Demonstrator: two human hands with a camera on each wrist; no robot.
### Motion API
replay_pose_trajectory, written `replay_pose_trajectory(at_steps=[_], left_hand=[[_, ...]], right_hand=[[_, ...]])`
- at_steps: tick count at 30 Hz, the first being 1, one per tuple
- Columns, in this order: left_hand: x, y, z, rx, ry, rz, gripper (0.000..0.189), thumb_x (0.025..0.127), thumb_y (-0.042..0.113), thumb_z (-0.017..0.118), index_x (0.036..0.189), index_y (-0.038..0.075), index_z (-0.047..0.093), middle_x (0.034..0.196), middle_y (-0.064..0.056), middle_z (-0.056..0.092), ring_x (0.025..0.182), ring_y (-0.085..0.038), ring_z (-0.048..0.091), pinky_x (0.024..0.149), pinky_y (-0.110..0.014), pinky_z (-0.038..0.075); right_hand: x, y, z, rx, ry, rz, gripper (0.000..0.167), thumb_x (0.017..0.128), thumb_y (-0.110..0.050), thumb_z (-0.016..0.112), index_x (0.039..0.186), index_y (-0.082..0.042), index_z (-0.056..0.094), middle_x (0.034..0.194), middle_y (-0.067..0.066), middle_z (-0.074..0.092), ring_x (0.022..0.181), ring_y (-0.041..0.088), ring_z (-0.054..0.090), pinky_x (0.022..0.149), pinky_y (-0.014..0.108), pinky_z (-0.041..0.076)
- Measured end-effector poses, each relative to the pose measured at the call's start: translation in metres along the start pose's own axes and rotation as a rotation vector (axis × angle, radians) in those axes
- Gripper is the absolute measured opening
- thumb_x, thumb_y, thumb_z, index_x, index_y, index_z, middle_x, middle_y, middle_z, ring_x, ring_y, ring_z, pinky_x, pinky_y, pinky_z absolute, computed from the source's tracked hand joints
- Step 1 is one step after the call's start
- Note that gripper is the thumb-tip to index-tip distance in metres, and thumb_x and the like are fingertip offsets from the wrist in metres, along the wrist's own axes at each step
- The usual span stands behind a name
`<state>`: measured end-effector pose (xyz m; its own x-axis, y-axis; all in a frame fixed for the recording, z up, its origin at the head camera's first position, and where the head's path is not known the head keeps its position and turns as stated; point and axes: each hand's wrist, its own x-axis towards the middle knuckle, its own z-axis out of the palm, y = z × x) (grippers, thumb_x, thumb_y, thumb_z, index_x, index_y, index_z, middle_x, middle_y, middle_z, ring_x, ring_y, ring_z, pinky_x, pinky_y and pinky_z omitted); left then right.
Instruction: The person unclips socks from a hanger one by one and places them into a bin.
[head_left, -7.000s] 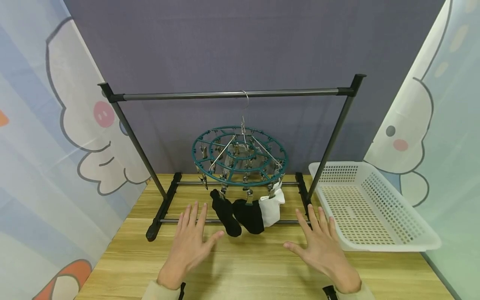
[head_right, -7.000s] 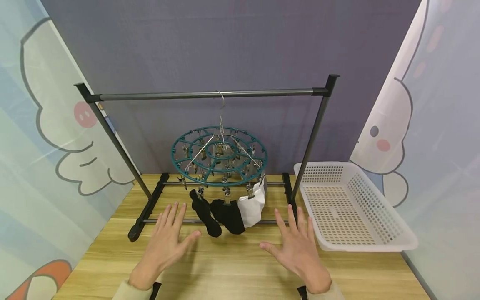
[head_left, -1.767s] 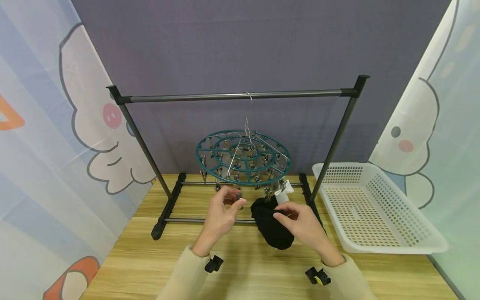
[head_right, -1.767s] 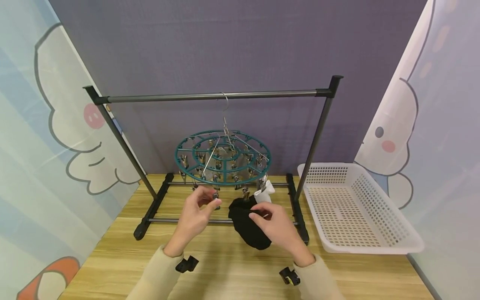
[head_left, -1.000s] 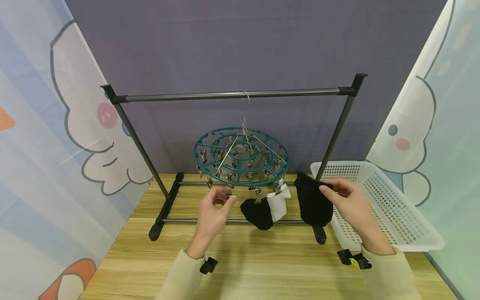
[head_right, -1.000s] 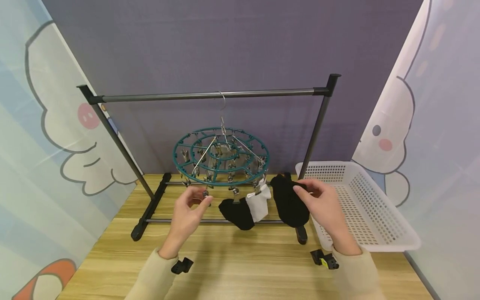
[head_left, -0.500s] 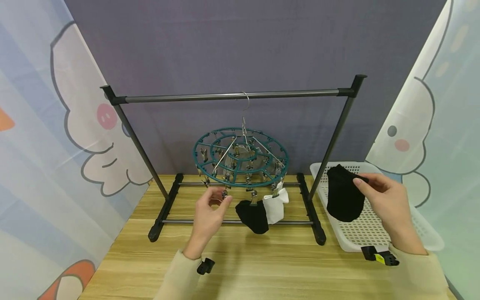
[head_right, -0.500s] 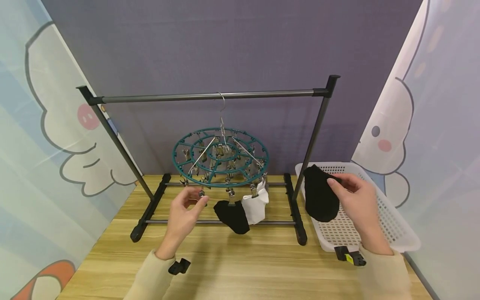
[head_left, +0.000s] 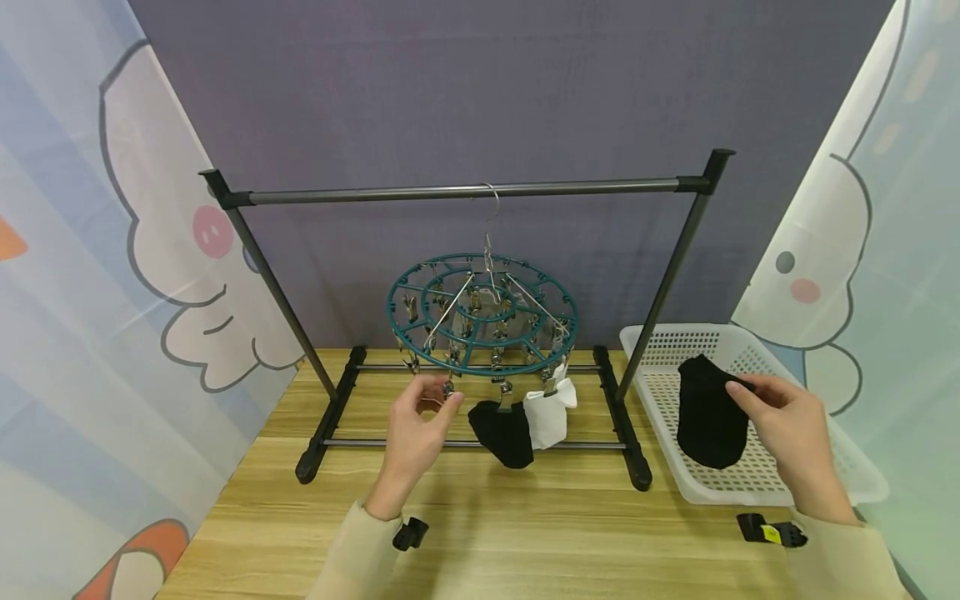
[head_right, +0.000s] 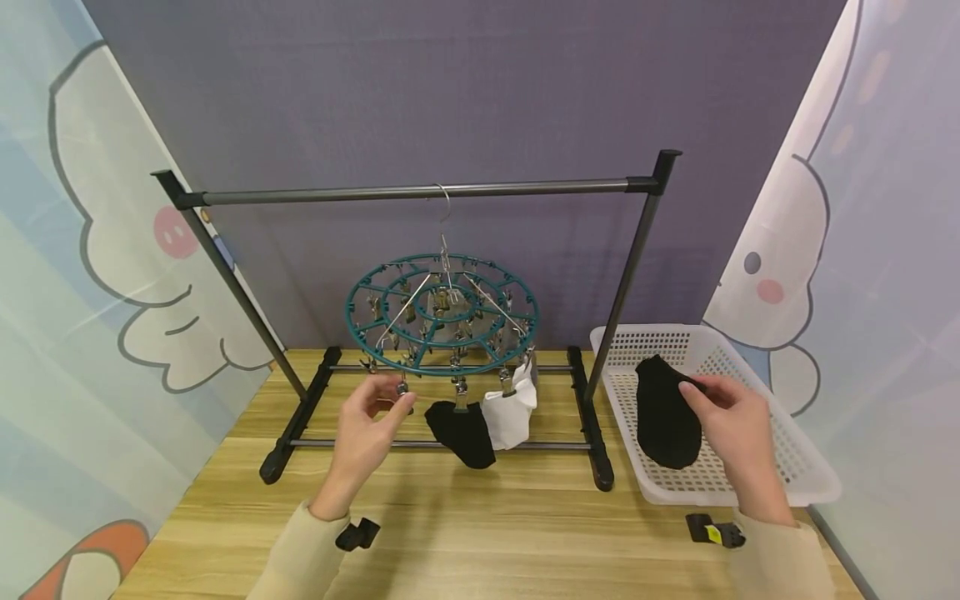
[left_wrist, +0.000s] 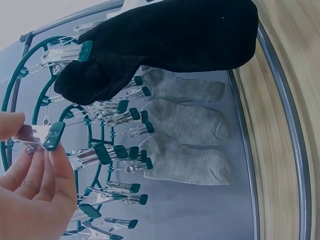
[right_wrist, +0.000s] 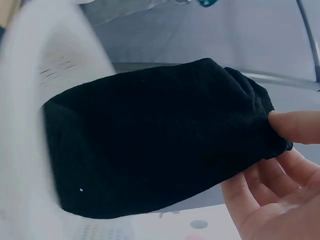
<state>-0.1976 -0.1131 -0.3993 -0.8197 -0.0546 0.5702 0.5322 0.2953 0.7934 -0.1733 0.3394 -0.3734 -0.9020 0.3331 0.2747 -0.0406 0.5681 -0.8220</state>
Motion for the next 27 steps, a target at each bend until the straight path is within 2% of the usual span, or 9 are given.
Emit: replay_pose_trajectory(at_steps=[5,10,12,15,17,18,20,24,27], left_hand=[[-0.001,0.001,0.000,-0.005,-0.005,-0.009,0.026,0.093,0.012,0.077,0.116,0.005,0.070,0.097,-0.009,0.064,0.084,-0.022,0.063,0.077,-0.031,0.055],[-0.001,0.000,0.000,0.001,-0.013,-0.018,0.026,0.093,0.014,0.076,0.117,0.005,0.069,0.098,-0.009,0.065,0.085,-0.022,0.063,0.078,-0.031,0.055],[-0.001,0.000,0.000,0.002,-0.016,-0.021,0.026,0.094,0.014,0.076,0.117,0.005,0.069,0.098,-0.009,0.065,0.085,-0.021,0.063,0.078,-0.031,0.055],[-0.001,0.001,0.000,0.005,-0.017,-0.012,0.026,0.094,0.014,0.076,0.117,0.005,0.069,0.099,-0.009,0.065,0.085,-0.021,0.063,0.077,-0.030,0.055],[-0.001,0.001,0.000,0.008,-0.017,-0.002,0.025,0.094,0.013,0.076,0.117,0.005,0.069,0.099,-0.009,0.065,0.084,-0.020,0.064,0.077,-0.030,0.055],[-0.001,0.001,0.000,0.010,-0.016,0.005,0.025,0.093,0.012,0.076,0.117,0.005,0.069,0.098,-0.010,0.065,0.084,-0.020,0.064,0.076,-0.030,0.056],[-0.001,0.001,0.001,0.017,-0.016,0.011,0.025,0.093,0.012,0.076,0.116,0.005,0.069,0.098,-0.009,0.065,0.083,-0.020,0.064,0.076,-0.030,0.056],[0.000,0.002,0.001,0.017,-0.020,0.005,0.026,0.093,0.013,0.077,0.116,0.005,0.069,0.097,-0.009,0.065,0.084,-0.019,0.064,0.076,-0.030,0.056],[0.000,0.002,0.001,0.012,-0.023,-0.008,0.026,0.093,0.015,0.077,0.116,0.006,0.069,0.098,-0.007,0.066,0.084,-0.019,0.063,0.077,-0.031,0.056]], right_hand=[[-0.001,0.017,0.002,-0.067,-0.056,0.079,0.055,0.100,-0.044,0.063,0.130,0.001,0.064,0.096,-0.022,0.057,0.086,0.001,0.049,0.069,0.025,0.042],[0.000,0.031,0.000,-0.099,-0.095,0.125,0.060,0.101,-0.045,0.060,0.135,0.005,0.059,0.104,-0.013,0.058,0.087,-0.003,0.047,0.072,0.026,0.042],[0.000,0.036,0.000,-0.117,-0.097,0.136,0.060,0.102,-0.044,0.059,0.135,0.006,0.058,0.109,-0.002,0.061,0.090,0.003,0.050,0.072,0.027,0.043],[0.000,0.042,0.000,-0.125,-0.095,0.153,0.059,0.104,-0.041,0.056,0.136,0.008,0.056,0.120,0.019,0.060,0.100,0.023,0.055,0.079,0.039,0.046],[0.000,0.045,0.001,-0.120,-0.083,0.170,0.056,0.105,-0.037,0.055,0.136,0.009,0.055,0.126,0.026,0.057,0.106,0.034,0.054,0.083,0.048,0.046],[0.001,0.047,0.000,-0.122,-0.070,0.179,0.054,0.105,-0.035,0.054,0.137,0.009,0.055,0.126,0.027,0.057,0.106,0.034,0.054,0.084,0.048,0.046],[0.001,0.048,0.000,-0.125,-0.042,0.197,0.051,0.105,-0.032,0.054,0.136,0.008,0.056,0.123,0.024,0.059,0.101,0.026,0.056,0.083,0.044,0.046],[0.001,0.047,0.000,-0.162,-0.008,0.195,0.047,0.105,-0.031,0.054,0.134,0.005,0.059,0.120,0.020,0.063,0.088,0.006,0.051,0.072,0.029,0.042],[0.001,0.042,0.002,-0.161,-0.033,0.167,0.049,0.105,-0.033,0.053,0.135,0.006,0.059,0.127,0.026,0.060,0.095,0.017,0.056,0.074,0.032,0.044]])
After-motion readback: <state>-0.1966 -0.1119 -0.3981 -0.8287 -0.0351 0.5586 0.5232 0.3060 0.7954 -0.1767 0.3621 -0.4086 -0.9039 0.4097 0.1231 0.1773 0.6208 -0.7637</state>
